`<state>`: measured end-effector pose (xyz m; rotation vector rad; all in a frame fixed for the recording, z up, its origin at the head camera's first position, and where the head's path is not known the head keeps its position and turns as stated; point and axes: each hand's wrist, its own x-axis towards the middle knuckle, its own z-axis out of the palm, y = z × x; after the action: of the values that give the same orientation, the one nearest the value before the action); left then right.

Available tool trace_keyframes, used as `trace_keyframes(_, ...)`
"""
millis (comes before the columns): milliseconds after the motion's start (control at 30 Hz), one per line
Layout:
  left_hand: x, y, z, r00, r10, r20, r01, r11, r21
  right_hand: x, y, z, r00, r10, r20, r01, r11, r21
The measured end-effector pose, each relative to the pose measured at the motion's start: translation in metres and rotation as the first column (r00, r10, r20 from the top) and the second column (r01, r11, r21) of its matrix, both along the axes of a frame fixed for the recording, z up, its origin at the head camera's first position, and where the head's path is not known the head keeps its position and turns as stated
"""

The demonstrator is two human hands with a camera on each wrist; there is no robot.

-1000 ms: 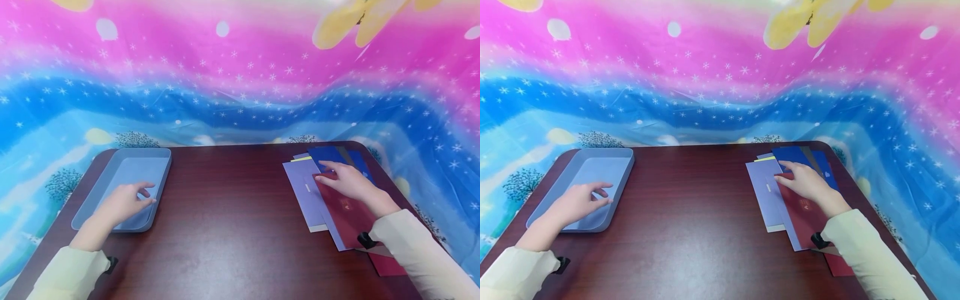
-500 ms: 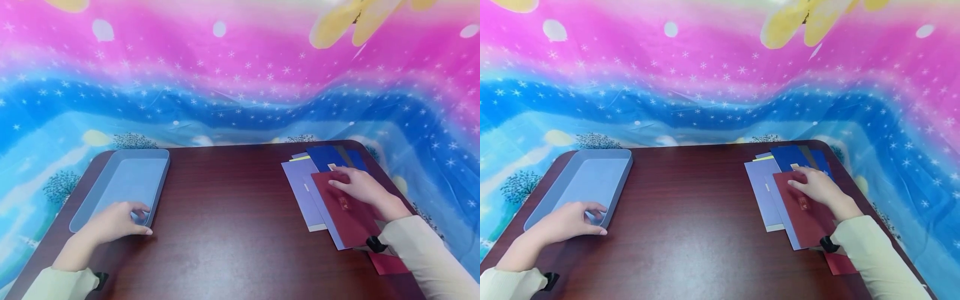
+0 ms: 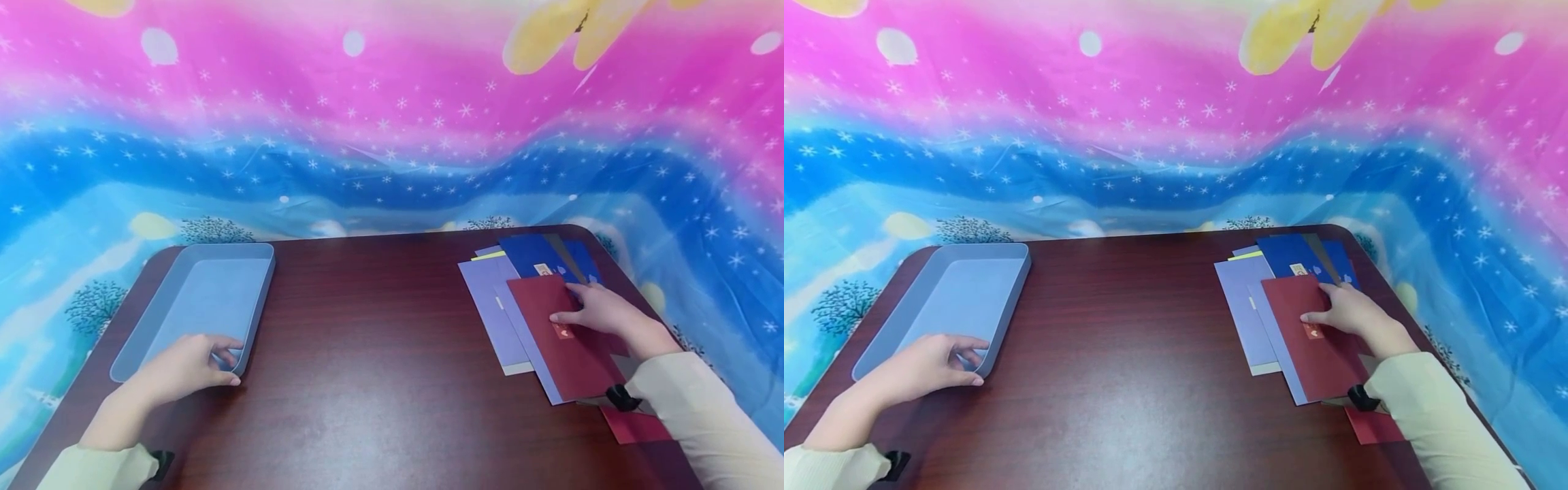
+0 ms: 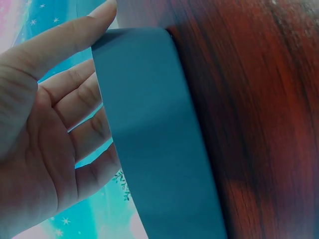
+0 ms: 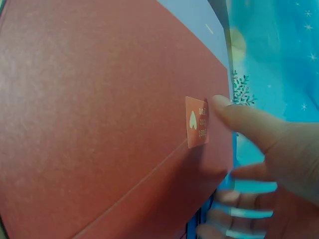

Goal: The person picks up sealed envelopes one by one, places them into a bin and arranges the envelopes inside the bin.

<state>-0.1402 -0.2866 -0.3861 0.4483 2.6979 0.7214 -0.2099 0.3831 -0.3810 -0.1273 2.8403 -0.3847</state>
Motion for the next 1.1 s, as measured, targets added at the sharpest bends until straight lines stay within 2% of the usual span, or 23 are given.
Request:
trace_keyframes(133,0.0,0.001,-0.001,1.0,-0.01,-0.014,0.01,1.0,-0.016,0.001,0.001,-0.003,0.999,-0.03,0.043,0.029,0.999,0.021)
trace_keyframes(467,0.0,0.004,0.0,1.0,0.004,0.01,-0.004,1.0,0.001,-0.002,0.0,-0.005,0.998,-0.03,0.046,0.031,1.0,-0.006)
trace_keyframes(633,0.001,0.006,0.001,1.0,0.001,0.031,-0.002,1.0,0.011,-0.006,0.0,-0.004,0.999,-0.003,0.049,0.005,0.999,-0.036)
trace_keyframes(833,0.002,0.011,0.002,1.0,-0.015,0.013,0.015,1.0,-0.009,-0.011,-0.001,-0.001,0.999,0.039,0.027,-0.038,0.998,-0.048)
trace_keyframes(1000,0.002,0.016,0.002,1.0,-0.019,-0.001,0.019,1.0,-0.013,-0.007,-0.001,0.003,0.999,0.037,0.026,-0.037,0.999,-0.016)
trace_keyframes(1100,0.003,0.02,0.002,1.0,-0.013,-0.008,0.013,1.0,-0.018,-0.002,0.003,0.005,0.998,0.032,0.056,-0.034,0.999,0.03)
